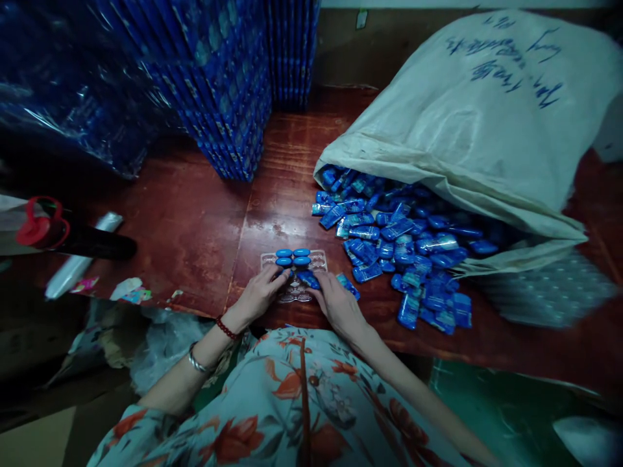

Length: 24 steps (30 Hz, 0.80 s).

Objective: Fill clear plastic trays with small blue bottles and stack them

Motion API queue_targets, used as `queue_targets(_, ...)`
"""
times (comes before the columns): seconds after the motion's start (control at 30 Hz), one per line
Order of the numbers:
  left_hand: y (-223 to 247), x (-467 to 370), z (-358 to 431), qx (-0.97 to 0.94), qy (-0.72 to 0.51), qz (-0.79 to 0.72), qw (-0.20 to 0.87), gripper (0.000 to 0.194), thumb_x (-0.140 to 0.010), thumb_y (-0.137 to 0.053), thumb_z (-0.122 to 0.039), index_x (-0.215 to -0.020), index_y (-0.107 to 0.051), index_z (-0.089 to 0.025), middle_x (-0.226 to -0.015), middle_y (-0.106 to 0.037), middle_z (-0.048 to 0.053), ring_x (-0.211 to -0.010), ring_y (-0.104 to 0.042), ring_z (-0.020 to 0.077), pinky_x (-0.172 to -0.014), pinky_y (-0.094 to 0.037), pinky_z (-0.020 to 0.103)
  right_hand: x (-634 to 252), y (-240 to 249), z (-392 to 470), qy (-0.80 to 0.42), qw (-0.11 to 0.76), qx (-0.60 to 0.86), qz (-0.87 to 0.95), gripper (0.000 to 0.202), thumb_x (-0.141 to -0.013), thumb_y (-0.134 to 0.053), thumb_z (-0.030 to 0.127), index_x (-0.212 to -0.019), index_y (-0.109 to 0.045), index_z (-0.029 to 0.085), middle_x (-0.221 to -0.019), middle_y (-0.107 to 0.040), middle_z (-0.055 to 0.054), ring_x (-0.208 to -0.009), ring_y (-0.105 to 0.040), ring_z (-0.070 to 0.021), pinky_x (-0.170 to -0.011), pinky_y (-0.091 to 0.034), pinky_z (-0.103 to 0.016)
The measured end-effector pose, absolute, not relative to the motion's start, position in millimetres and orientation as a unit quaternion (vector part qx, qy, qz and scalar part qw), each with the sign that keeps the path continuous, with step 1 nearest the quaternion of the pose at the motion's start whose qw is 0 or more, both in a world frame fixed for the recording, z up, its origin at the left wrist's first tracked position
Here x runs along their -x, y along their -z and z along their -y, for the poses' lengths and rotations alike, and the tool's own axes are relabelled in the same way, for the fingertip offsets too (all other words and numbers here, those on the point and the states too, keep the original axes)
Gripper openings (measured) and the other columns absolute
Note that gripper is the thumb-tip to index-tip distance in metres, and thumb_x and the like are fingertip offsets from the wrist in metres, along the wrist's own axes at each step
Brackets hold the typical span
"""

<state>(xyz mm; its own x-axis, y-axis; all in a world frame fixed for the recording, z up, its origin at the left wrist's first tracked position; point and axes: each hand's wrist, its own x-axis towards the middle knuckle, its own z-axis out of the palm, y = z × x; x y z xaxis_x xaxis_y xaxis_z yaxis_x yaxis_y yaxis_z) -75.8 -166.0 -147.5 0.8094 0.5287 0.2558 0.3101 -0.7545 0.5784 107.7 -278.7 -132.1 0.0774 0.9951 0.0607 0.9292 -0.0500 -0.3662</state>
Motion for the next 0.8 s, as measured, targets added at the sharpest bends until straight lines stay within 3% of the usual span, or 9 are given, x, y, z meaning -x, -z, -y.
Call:
queue_targets(0.13,154,76,165,-0.912,-0.218,-0.229,0.262,0.028,-0.094,-0.038,-0.019,-0.115,-0.057,-0.021,-0.103,-0.059,0.009,-0.096,-0.057,0.0172,-0.082,-0.051,0.033,-106,122,256,-0.089,0.063,0.698,0.708,0.024,-0.094,-0.04,0.031,-0.104,-0.055,0.016,-0.095,-0.06,-0.01,-0.085,-0.061,-0.0192,-0.064,-0.049,-0.026)
queue_targets(0.27,170,79,170,-0.888,-0.259,-0.243,0.29,0.031,-0.093,-0.04,-0.021,-0.12,-0.055,-0.023,-0.109,-0.059,0.008,-0.102,-0.057,0.0178,-0.084,-0.051,0.034,-97,104,241,-0.067,-0.036,0.661,0.747,0.021,-0.091,-0.04,0.011,-0.1,-0.058,0.013,-0.094,-0.06,-0.012,-0.088,-0.059,-0.0207,-0.062,-0.048,-0.025)
queue_targets(0.43,181,74,169,-0.863,-0.285,-0.28,0.31,0.032,-0.092,-0.044,-0.027,-0.122,-0.054,-0.029,-0.112,-0.058,0.007,-0.103,-0.058,0.0192,-0.081,-0.054,0.033,-81,98,222,-0.042,-0.077,0.611,0.787,0.03,-0.086,-0.036,0.001,-0.106,-0.058,0.004,-0.089,-0.061,-0.016,-0.085,-0.059,-0.0231,-0.058,-0.05,-0.027)
queue_targets(0.57,183,65,147,-0.893,-0.313,-0.235,0.22,0.032,-0.093,-0.041,-0.022,-0.122,-0.054,-0.026,-0.112,-0.057,0.008,-0.101,-0.056,0.0176,-0.078,-0.052,0.03,-89,109,212,-0.063,-0.032,0.64,0.765,0.03,-0.091,-0.034,0.009,-0.107,-0.059,0.009,-0.094,-0.061,-0.014,-0.09,-0.059,-0.0224,-0.059,-0.05,-0.027)
queue_targets(0.7,174,58,139,-0.906,-0.341,-0.229,0.097,0.03,-0.09,-0.047,-0.022,-0.118,-0.056,-0.023,-0.105,-0.059,0.01,-0.095,-0.055,0.0202,-0.078,-0.049,0.035,-119,121,232,-0.047,0.123,0.707,0.694,0.033,-0.095,-0.038,0.028,-0.121,-0.054,0.015,-0.108,-0.06,-0.012,-0.097,-0.059,-0.0187,-0.073,-0.05,-0.026)
queue_targets(0.8,164,44,162,-0.91,-0.351,-0.21,0.068,0.026,-0.088,-0.052,-0.024,-0.113,-0.058,-0.022,-0.101,-0.06,0.01,-0.093,-0.056,0.021,-0.079,-0.046,0.036,-152,124,255,-0.002,0.197,0.785,0.587,0.032,-0.095,-0.038,0.03,-0.119,-0.055,0.019,-0.108,-0.06,-0.01,-0.095,-0.06,-0.0181,-0.075,-0.049,-0.026)
